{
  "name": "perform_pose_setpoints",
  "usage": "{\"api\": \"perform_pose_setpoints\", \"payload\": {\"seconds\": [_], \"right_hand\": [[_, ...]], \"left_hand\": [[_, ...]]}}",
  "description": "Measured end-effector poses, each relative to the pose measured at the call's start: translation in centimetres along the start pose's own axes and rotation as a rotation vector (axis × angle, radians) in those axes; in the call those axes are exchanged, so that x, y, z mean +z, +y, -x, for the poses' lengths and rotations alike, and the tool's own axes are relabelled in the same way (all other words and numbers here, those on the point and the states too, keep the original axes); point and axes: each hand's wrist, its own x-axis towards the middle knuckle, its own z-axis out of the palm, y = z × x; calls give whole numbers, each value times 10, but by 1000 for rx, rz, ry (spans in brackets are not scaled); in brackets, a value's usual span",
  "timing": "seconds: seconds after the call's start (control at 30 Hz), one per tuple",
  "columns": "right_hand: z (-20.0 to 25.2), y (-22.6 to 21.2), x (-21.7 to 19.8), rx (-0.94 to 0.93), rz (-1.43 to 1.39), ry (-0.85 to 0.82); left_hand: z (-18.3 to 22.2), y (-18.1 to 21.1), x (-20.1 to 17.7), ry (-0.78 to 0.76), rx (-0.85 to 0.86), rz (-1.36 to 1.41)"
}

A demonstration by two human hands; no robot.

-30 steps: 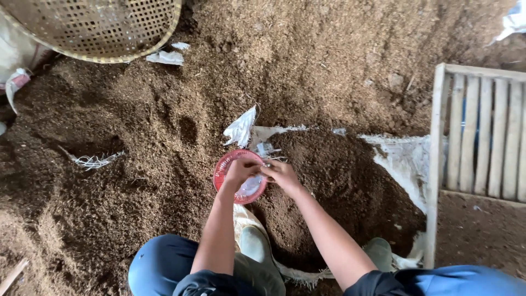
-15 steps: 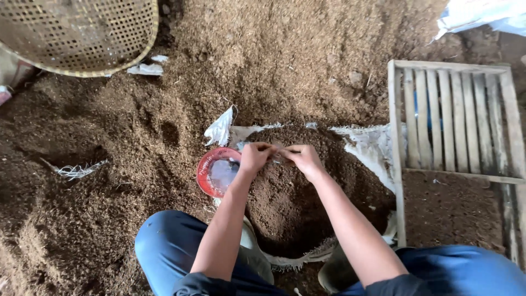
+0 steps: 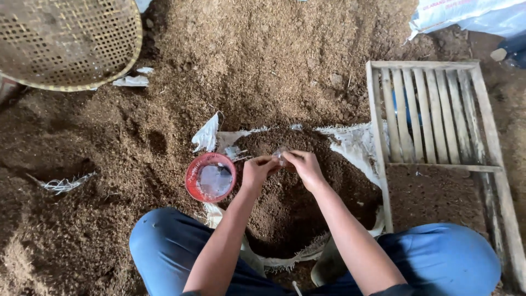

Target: Filling small plastic bags with soil or growing medium by hand from a large pile on the floor.

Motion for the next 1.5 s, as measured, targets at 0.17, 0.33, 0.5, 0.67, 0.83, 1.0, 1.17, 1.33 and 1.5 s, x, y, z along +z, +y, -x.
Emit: {"api": "perform_pose_setpoints", "payload": {"seconds": [0.17,0.33,0.5,0.67,0.83,1.0,1.17,1.33,1.5], "right_hand": [[19,-14,2,55,-93,24],[22,-25,3,33,-93,13],[15,-16,3,-12,-47,-2],[12,-18,-2,-204,148,37],[19,-36,-1,-251,317,-39],[27,-42,5,-109,263,-167],[24,-37,1,-68,187,-112],[16,-29,-1,-48,105,-74],[21,-36,0,-38,72,-97]], "left_hand": [[-1,-8,-5,43,-8,50],[-10,-13,-1,34,32,72],[-5,-8,1,59,24,110],[-11,-12,-4,121,40,129],[-9,-7,-2,136,67,213],[-7,-3,1,108,85,191],[-4,0,3,68,106,166],[-6,-4,3,86,103,210],[-7,-3,1,69,115,232]]}}
